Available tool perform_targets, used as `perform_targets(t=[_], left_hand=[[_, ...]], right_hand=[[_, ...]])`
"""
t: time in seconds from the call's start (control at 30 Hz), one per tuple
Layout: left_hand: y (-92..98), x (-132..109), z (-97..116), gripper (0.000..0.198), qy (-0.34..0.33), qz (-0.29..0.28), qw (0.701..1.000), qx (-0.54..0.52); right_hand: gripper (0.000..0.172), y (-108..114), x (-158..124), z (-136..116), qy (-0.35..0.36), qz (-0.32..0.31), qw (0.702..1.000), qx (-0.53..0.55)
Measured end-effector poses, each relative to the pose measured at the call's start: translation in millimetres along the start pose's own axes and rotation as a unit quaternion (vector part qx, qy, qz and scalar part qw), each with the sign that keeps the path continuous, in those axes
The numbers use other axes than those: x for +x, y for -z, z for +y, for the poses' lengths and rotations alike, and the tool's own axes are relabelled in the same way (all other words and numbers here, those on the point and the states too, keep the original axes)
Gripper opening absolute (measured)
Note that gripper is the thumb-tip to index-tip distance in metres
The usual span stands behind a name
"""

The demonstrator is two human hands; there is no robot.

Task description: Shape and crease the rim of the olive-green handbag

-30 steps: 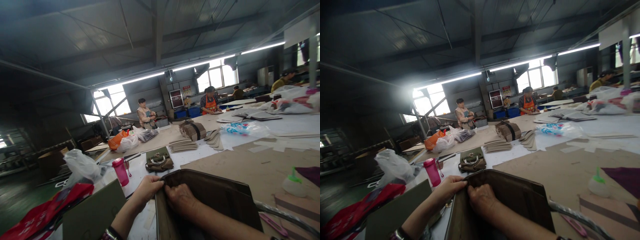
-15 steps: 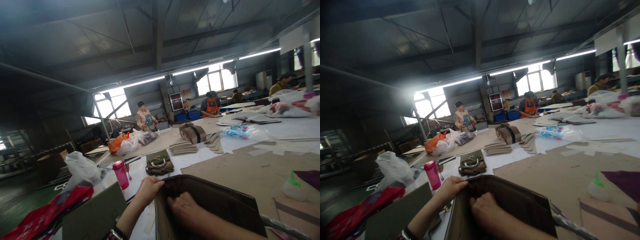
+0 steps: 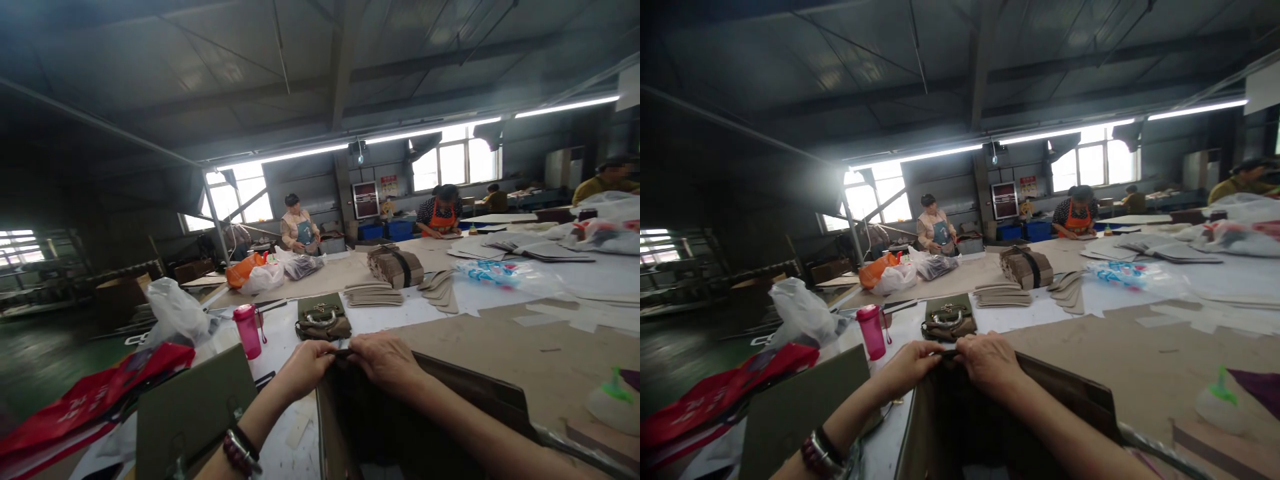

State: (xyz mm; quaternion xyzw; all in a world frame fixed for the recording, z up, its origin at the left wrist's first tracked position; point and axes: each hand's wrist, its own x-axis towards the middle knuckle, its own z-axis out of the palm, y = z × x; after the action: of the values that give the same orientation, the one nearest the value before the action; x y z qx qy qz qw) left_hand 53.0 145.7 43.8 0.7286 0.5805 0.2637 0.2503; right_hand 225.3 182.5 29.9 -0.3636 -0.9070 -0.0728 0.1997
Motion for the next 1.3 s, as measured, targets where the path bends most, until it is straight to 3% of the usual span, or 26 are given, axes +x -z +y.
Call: perform_targets(t=[0.43, 0.63, 0.93, 1.17, 1.3], left_hand=[[-2.0, 7, -8, 0.023, 0.039, 0.007, 0.994, -0.107], [-2.5, 2, -6, 0.038, 0.11, -0.049, 0.962, -0.246], [-4.3, -2, -15, 0.045, 0.15, -0.038, 0.936, -0.316], [-14.3, -23, 9, 0.06, 0.219, -0.017, 0.938, -0.268], [-12.8, -34, 15, 0.06, 0.21, -0.061, 0.921, -0.322]], right_hand=[[0.015, -8, 13, -10, -0.014, -0.009, 1.0, 0.005], [0.018, -10, 19, -8, -0.049, -0.017, 0.999, 0.016], [0.021, -7, 15, -15, -0.074, -0.008, 0.997, 0.026], [0.02, -8, 17, -20, -0.101, -0.012, 0.995, 0.026], [0.021, -7, 18, -20, -0.112, -0.021, 0.993, 0.029]])
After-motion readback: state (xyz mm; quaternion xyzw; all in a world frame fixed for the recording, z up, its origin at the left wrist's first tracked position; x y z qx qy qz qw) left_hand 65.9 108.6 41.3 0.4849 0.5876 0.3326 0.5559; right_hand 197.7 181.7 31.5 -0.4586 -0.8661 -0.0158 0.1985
